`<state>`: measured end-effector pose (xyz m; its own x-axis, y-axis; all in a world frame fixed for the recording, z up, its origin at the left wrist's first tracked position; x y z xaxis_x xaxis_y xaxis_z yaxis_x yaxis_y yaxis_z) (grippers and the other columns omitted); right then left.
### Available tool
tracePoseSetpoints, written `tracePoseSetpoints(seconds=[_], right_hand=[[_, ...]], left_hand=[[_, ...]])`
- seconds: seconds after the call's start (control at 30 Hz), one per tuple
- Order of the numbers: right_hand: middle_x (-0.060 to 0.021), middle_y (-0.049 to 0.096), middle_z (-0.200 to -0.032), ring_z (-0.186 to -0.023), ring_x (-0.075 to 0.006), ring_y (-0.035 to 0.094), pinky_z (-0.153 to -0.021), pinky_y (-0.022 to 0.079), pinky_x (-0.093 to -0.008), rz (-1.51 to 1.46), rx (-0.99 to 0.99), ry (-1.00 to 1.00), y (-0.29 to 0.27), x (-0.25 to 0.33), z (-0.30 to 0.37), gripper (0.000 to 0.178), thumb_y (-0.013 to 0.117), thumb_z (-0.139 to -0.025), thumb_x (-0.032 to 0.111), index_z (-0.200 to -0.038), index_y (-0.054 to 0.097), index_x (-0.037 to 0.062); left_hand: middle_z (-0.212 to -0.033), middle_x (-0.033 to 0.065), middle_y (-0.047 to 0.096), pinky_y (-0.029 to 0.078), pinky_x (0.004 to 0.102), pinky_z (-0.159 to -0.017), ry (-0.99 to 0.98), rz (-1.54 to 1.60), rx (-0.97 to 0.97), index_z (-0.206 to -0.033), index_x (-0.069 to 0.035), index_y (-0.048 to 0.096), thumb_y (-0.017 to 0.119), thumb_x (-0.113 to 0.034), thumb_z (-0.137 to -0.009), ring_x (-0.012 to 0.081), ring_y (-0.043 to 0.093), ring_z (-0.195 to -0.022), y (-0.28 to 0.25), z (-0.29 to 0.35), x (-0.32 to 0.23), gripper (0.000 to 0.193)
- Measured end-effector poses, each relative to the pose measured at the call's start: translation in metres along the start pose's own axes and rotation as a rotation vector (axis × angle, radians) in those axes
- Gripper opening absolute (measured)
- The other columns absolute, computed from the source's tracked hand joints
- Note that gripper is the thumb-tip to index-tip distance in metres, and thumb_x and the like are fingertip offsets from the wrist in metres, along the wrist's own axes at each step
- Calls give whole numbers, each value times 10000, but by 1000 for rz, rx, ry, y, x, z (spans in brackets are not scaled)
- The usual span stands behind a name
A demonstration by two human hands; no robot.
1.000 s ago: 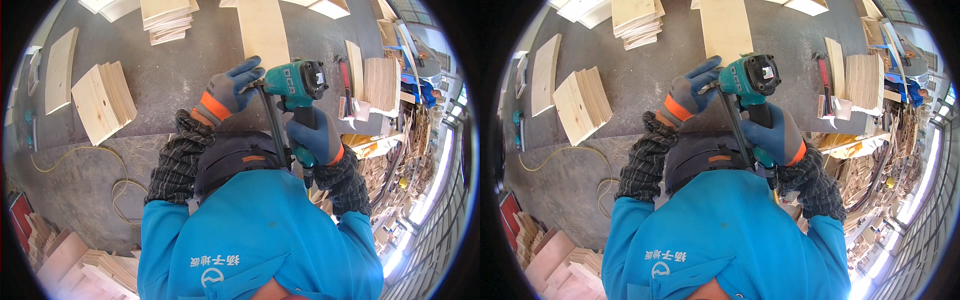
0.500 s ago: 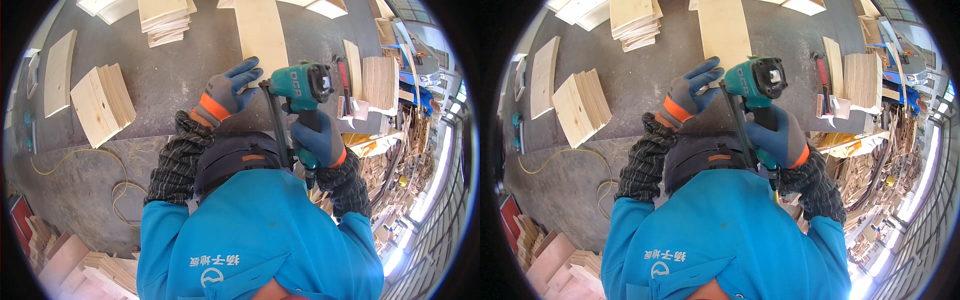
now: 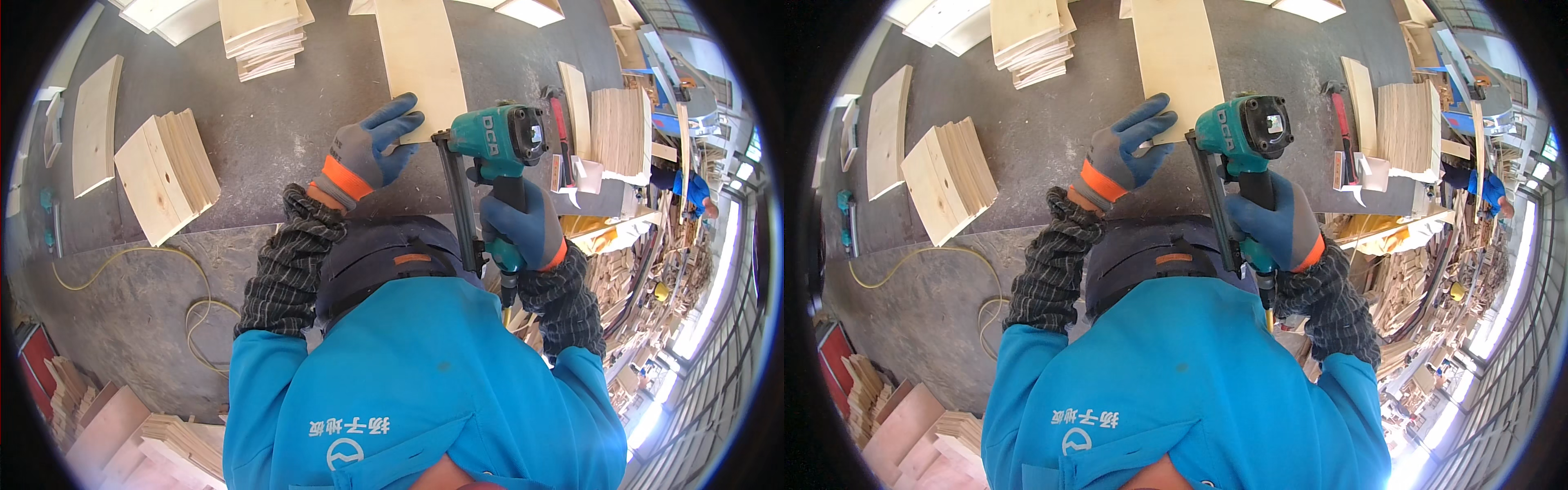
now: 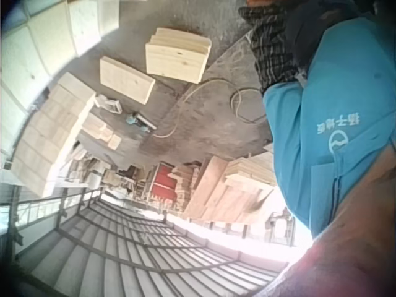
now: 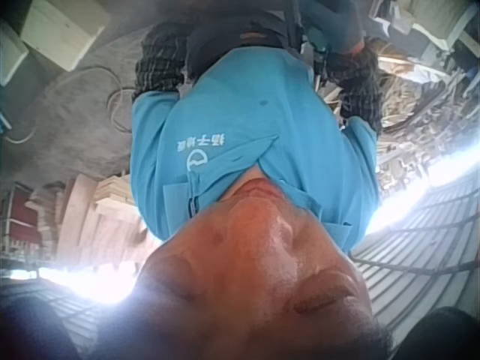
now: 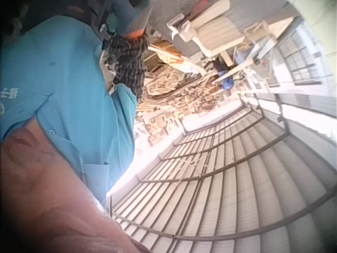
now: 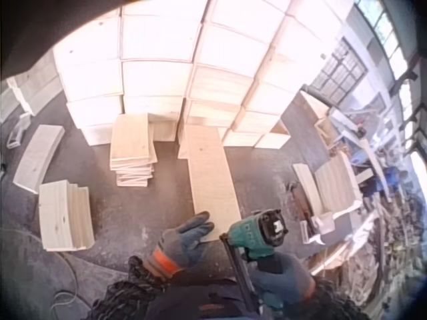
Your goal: Assembling wooden box components using a pneumatic nail gun and stacking them.
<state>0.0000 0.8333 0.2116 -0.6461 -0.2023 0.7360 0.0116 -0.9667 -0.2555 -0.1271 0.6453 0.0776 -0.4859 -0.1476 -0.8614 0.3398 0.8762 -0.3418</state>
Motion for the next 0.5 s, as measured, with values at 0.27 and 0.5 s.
tracePoseSetpoints(seconds=[0.27,0.5], right_hand=[[-26,668,-838,-715,-103,639,-660,526,-296,-19,-25,-2,-6,6,5,447,712,-937,189,-1324,694,-34],[-37,644,-747,-636,-113,609,-601,473,-271,-24,-72,-44,-15,7,10,571,664,-923,222,-1385,629,-112]], left_hand=[[-1477,154,698,652,388,-1010,10,-9,-14,-1295,-99,798,860,-79,-864,320,747,-1252,-1,-1,1,436],[-1485,158,693,649,395,-1018,12,-9,-19,-1304,-102,795,865,-71,-854,327,736,-1274,-1,0,0,456]])
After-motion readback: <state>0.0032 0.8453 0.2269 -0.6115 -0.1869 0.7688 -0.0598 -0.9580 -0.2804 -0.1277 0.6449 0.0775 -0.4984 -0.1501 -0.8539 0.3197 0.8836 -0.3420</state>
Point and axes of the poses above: each hand's wrist, its own z-axis away from the middle knuckle, its own y-axis out of the palm, x = y × z, the point moved 6 cm from there along -z, towards the middle knuckle
